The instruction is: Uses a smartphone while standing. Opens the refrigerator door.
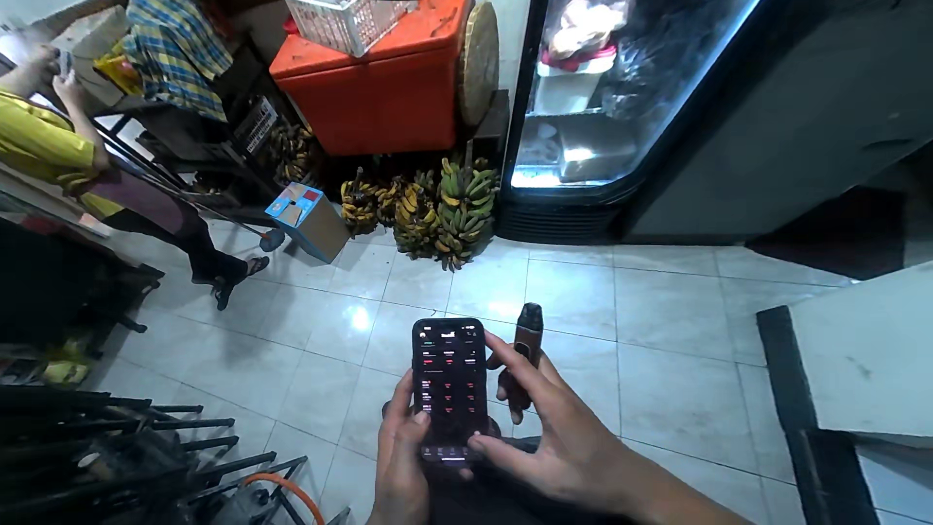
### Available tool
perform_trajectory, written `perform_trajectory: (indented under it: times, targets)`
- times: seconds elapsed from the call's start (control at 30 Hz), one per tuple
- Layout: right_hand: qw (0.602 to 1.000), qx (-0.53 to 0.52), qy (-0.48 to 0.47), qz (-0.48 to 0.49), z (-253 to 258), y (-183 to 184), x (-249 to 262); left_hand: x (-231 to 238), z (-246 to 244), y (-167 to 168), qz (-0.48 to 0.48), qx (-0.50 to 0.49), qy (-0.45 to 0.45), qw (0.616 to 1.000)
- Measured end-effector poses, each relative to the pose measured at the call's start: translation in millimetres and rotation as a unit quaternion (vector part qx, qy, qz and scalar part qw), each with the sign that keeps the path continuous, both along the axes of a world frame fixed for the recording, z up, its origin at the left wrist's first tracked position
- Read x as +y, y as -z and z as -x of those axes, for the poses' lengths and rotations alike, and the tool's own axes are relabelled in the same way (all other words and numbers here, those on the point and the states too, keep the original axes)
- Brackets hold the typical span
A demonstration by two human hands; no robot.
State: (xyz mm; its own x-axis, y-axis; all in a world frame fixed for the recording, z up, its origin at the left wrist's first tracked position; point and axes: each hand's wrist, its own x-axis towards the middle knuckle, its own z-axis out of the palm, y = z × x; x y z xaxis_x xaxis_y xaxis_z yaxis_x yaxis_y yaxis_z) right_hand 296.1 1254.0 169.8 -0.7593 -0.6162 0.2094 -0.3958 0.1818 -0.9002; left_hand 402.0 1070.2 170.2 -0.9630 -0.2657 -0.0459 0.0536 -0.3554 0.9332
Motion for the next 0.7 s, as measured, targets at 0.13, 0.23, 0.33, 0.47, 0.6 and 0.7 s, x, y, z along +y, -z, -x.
perform_trajectory:
  times: [0.13,0.23,0.33,0.47,0.6,0.7]
  targets:
    - [1.000,0.009,-0.017,-0.013,1,0,1,1,1,2,0.014,-0.001,-0.008,1.000]
    - [1.000,0.007,-0.022,-0.017,2,0,1,0,3,3,0.020,0.002,-0.005,1.000]
    - [0.999,0.004,-0.024,-0.024,2,0,1,-2,6,2,0.022,0.001,0.000,1.000]
    - [1.000,-0.003,-0.015,-0.016,3,0,-1,-4,11,-1,0.013,0.010,0.019,1.000]
    - [1.000,-0.018,-0.016,0.009,9,-4,-1,-8,15,-4,-0.036,0.035,0.088,0.995]
    - [0.999,-0.032,-0.013,0.021,11,-5,-2,-9,16,-7,-0.063,0.041,0.130,0.989]
